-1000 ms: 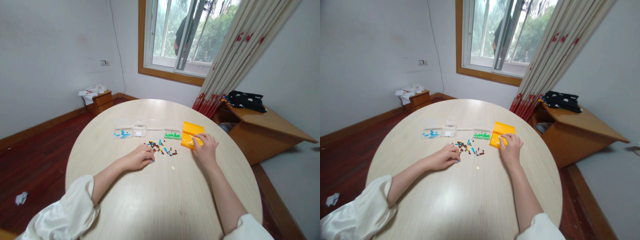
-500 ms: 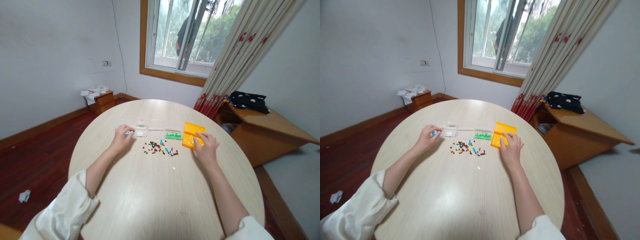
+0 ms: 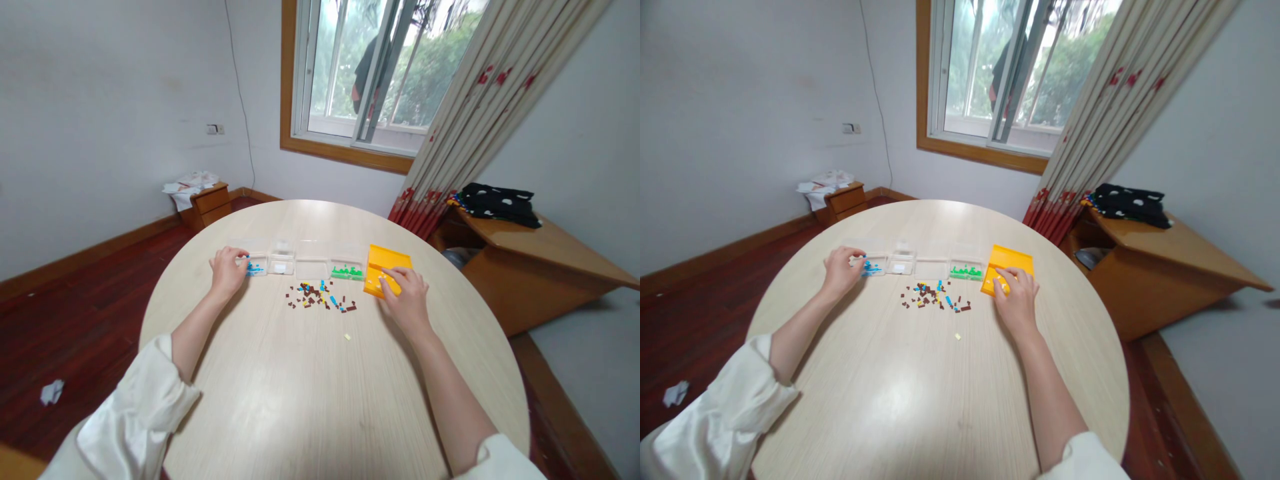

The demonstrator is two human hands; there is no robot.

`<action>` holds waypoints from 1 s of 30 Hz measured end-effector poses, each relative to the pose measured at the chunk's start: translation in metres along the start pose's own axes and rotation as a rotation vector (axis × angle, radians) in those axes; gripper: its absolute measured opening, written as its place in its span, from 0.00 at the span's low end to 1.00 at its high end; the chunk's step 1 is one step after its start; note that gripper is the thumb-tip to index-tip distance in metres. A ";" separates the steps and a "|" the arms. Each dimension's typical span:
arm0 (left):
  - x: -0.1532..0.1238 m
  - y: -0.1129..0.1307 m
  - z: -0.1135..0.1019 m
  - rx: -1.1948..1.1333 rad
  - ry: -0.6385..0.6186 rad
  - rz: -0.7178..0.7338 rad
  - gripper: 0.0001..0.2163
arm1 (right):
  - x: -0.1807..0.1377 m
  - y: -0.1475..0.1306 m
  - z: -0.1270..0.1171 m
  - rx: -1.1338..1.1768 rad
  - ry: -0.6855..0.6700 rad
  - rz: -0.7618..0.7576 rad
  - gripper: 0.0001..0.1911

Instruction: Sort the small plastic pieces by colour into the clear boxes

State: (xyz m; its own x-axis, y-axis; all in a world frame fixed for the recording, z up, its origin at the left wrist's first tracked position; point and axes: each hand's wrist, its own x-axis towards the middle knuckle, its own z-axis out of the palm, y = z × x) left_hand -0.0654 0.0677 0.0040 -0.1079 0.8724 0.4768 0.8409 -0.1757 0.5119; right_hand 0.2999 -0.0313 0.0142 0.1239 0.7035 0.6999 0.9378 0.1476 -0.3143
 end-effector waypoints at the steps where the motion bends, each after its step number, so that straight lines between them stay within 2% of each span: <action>1: 0.000 0.000 0.000 -0.001 0.001 -0.004 0.08 | 0.000 0.000 0.000 -0.001 -0.002 0.000 0.14; 7: 0.000 0.000 -0.001 -0.025 0.002 0.007 0.11 | 0.000 -0.002 -0.001 0.010 0.006 -0.006 0.14; 10: -0.009 0.012 0.002 -0.063 0.010 0.096 0.10 | 0.000 -0.002 0.001 0.020 -0.009 -0.004 0.14; 12: -0.019 0.025 0.005 -0.107 -0.053 0.229 0.09 | 0.000 -0.002 0.003 0.025 -0.021 -0.007 0.13; 15: -0.034 0.045 0.011 -0.168 -0.240 0.467 0.12 | -0.001 -0.003 0.004 0.029 -0.033 -0.010 0.13; 17: -0.041 0.054 0.014 -0.161 -0.338 0.544 0.15 | -0.001 -0.004 0.005 0.030 -0.030 -0.011 0.14; 21: -0.044 0.058 0.017 -0.143 -0.454 0.593 0.18 | -0.002 -0.006 0.006 0.023 -0.036 -0.016 0.13; 30: -0.047 0.060 0.014 -0.096 -0.529 0.649 0.16 | -0.004 -0.006 0.008 0.005 -0.054 -0.028 0.13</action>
State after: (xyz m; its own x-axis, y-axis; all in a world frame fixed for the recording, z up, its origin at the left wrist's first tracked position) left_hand -0.0027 0.0228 0.0019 0.6643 0.6792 0.3120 0.5991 -0.7335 0.3211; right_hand 0.2909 -0.0293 0.0085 0.0798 0.7354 0.6729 0.9389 0.1712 -0.2985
